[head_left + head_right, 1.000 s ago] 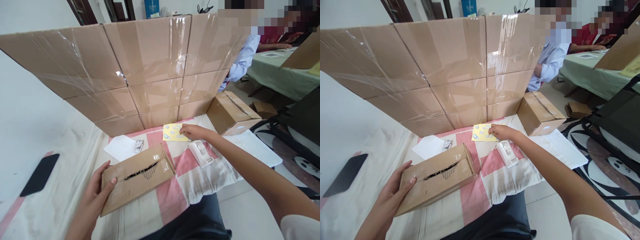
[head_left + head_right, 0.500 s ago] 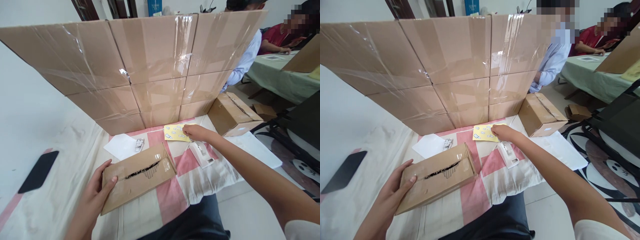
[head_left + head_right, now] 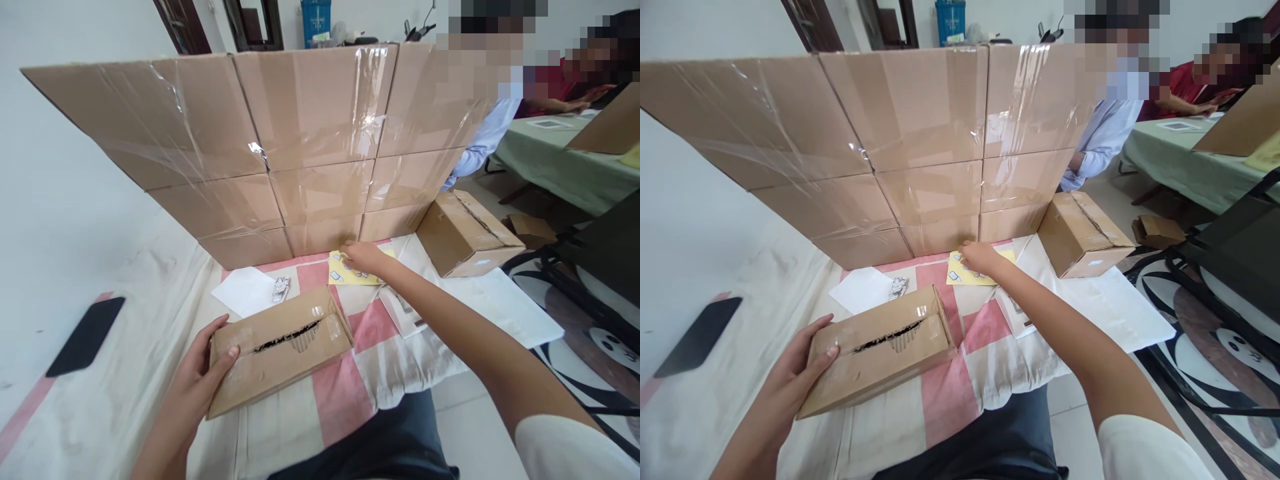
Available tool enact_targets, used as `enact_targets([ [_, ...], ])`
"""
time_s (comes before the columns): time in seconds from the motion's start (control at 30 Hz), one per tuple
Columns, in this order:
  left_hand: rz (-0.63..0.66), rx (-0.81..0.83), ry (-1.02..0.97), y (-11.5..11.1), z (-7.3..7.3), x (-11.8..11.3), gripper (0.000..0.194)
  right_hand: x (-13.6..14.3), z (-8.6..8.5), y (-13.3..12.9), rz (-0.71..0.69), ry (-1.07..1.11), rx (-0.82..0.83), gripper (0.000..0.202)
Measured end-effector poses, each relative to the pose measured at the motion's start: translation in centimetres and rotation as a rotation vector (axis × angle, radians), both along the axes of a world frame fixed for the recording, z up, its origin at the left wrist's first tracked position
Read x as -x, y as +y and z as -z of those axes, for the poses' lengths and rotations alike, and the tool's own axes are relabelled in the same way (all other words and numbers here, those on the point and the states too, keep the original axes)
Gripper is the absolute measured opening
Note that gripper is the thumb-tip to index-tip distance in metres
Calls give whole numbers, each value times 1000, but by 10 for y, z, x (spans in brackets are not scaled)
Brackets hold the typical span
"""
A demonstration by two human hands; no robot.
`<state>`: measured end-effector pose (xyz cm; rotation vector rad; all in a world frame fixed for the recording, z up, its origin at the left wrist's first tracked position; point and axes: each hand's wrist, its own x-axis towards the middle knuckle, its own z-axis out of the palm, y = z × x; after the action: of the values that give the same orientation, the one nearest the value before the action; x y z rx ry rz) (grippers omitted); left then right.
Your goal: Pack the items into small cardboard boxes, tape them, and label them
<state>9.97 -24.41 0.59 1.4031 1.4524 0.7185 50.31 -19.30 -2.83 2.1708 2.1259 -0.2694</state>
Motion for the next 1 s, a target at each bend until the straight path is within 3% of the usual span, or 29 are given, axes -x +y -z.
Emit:
enact_targets([
  [0.17, 20, 14, -8, -2, -2, 0, 75, 17, 11, 25, 124, -23, 28, 32],
  [0.37, 6, -12, -13, -3, -2, -2, 74, 17, 14, 24, 191, 41, 82, 32],
  [0.6, 12, -3, -63, 5, 8, 7, 77, 20, 27, 25, 243, 180, 79, 33],
  [0.87, 13, -23, -77, 1, 6, 4, 75, 17, 22, 29, 313, 348, 99, 32],
  [1.0, 11, -40, -77, -1, 4, 2, 76, 18, 21, 26, 359, 451, 22, 31],
])
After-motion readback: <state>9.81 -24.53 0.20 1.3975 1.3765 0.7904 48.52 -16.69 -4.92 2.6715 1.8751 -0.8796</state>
